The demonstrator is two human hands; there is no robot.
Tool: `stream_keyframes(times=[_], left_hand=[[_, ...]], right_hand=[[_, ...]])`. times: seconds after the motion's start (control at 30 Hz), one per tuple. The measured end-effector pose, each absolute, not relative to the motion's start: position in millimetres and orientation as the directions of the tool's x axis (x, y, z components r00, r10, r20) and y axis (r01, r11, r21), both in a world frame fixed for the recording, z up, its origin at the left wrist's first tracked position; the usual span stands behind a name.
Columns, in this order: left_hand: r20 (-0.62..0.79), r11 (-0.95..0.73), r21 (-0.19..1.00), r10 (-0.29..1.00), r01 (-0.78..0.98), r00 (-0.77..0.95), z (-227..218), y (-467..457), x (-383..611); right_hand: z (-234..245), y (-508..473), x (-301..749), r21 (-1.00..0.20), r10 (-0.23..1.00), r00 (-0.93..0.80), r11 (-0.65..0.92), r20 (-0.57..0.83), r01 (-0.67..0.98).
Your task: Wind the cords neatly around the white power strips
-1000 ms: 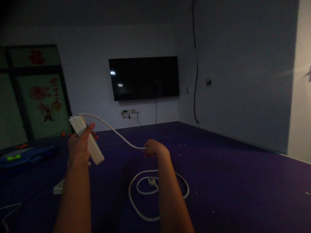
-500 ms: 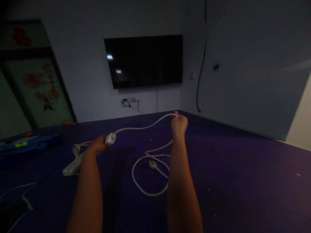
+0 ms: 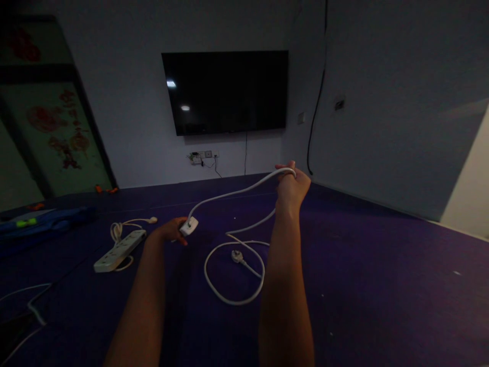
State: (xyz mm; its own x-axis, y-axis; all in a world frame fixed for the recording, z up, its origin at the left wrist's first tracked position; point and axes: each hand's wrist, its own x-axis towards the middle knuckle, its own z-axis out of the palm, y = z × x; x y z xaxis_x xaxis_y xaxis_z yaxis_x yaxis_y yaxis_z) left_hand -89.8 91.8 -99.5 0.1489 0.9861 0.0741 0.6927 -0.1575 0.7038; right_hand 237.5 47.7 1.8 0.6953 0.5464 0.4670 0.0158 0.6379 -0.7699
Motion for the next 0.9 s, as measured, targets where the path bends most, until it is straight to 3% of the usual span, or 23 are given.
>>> stream_keyframes(times=[0.2, 0.5, 0.9], left_hand=[[-0.055, -0.139, 0.667, 0.970, 0.732, 0.235, -104, 96, -86], [-0.291, -0.122, 0.510, 0.907, 0.852, 0.304, -109, 101, -75], [-0.288, -0.125, 0.236, 0.938, 0.964, 0.192, -119, 106, -64]], right_hand=[[3, 46, 238, -0.767, 0.544, 0.711, 0.642, 0.446, -0.010], [1, 51, 239, -0.743, 0.539, 0.688, 0.670, 0.486, 0.001], [2, 54, 230, -0.727, 0.538, 0.561, 0.663, 0.629, 0.179]])
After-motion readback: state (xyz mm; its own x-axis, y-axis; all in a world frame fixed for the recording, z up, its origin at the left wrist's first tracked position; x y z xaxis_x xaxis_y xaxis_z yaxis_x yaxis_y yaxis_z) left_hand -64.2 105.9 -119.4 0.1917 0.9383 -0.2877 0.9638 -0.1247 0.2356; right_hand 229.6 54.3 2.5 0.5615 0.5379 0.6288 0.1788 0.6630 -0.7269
